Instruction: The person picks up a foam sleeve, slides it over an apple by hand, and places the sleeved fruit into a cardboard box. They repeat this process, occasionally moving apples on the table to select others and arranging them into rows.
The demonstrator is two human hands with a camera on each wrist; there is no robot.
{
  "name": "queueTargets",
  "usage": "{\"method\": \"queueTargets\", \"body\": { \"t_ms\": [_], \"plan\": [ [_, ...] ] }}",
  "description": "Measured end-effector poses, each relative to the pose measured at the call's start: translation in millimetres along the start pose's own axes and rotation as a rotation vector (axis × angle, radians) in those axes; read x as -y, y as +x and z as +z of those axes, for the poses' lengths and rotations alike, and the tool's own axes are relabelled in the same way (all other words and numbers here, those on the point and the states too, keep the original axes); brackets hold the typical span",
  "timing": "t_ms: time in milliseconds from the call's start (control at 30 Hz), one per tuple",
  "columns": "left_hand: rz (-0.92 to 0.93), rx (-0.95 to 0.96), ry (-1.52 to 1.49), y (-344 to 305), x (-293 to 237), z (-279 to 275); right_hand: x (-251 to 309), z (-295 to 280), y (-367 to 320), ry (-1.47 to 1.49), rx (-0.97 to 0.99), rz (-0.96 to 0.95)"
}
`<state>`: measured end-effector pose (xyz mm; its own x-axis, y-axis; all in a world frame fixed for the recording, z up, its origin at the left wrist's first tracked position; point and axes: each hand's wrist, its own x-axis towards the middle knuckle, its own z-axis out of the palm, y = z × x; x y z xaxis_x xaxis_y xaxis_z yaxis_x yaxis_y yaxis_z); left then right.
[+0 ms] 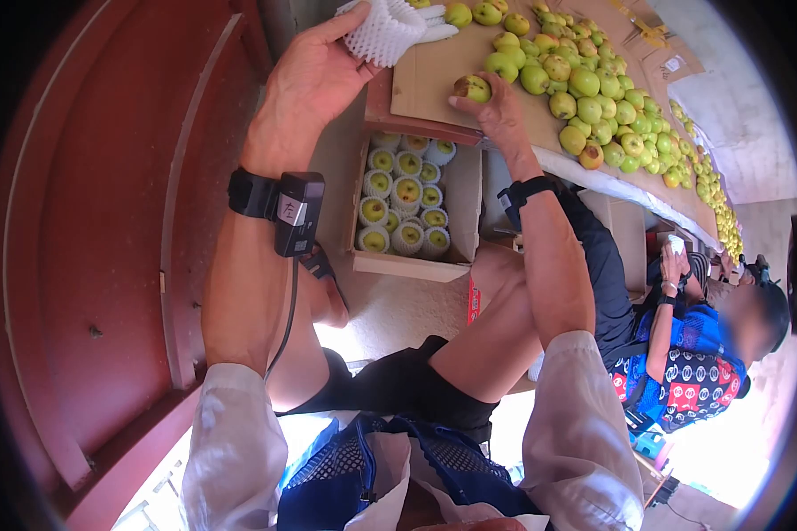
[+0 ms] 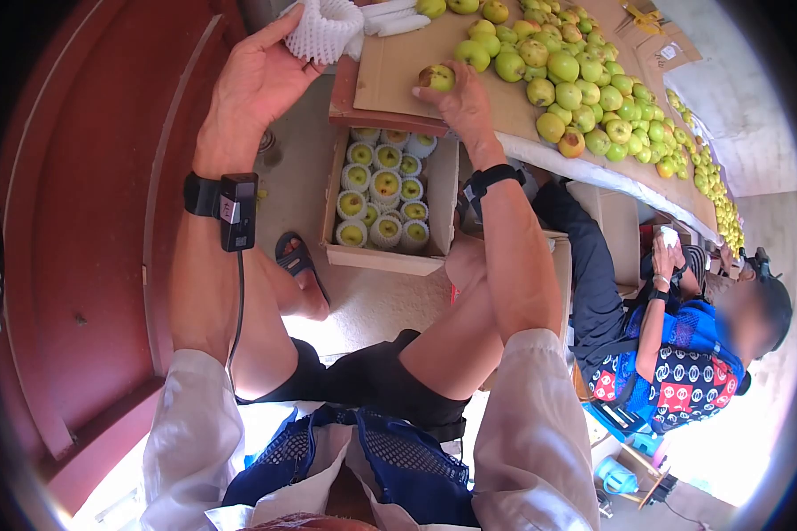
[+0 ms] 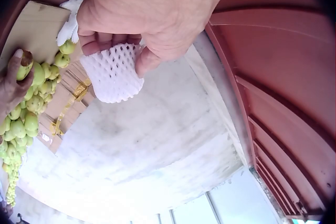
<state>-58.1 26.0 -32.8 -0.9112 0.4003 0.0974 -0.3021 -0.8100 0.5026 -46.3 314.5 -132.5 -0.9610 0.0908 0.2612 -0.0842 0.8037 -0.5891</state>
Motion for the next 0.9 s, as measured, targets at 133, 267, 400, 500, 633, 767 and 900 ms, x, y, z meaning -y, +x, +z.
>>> {"method": "queueTargets", "body": {
  "t_ms": [133, 267, 400, 500, 633, 767, 900],
  "plan": [
    [0.004, 0.012, 0.002, 0.6, -0.8, -0.5, -8.4, 4.4, 4.3, -0.046, 0.026, -0.015],
    [-0.001, 0.009, -0.011, 2.9, -0.7, -3.9, -16.1, 1.6, 7.3, -0.052, 0.081, -0.032],
    [-0.048, -0.032, -0.013, 3.4, 1.1, -4.6, -15.4, -7.8, 6.2, 0.098, 0.051, 0.022],
    [-0.064, 0.015, 0.009, 3.6, 8.2, -1.9, -12.4, -15.3, 10.4, 0.183, -0.059, 0.074],
    [-0.129, 0.018, 0.093, 12.8, 24.4, -12.3, 65.4, -64.5, -6.0, 0.789, 0.166, 0.140],
    [-0.195, 0.073, 0.135, 3.7, 31.3, 5.3, 89.8, -44.1, -17.8, 1.519, 0.519, 0.284],
    [-0.243, 0.162, 0.147, 2.0, 39.5, 8.1, 111.5, -50.8, -28.9, 1.615, 0.500, 0.234]
  ]
}}
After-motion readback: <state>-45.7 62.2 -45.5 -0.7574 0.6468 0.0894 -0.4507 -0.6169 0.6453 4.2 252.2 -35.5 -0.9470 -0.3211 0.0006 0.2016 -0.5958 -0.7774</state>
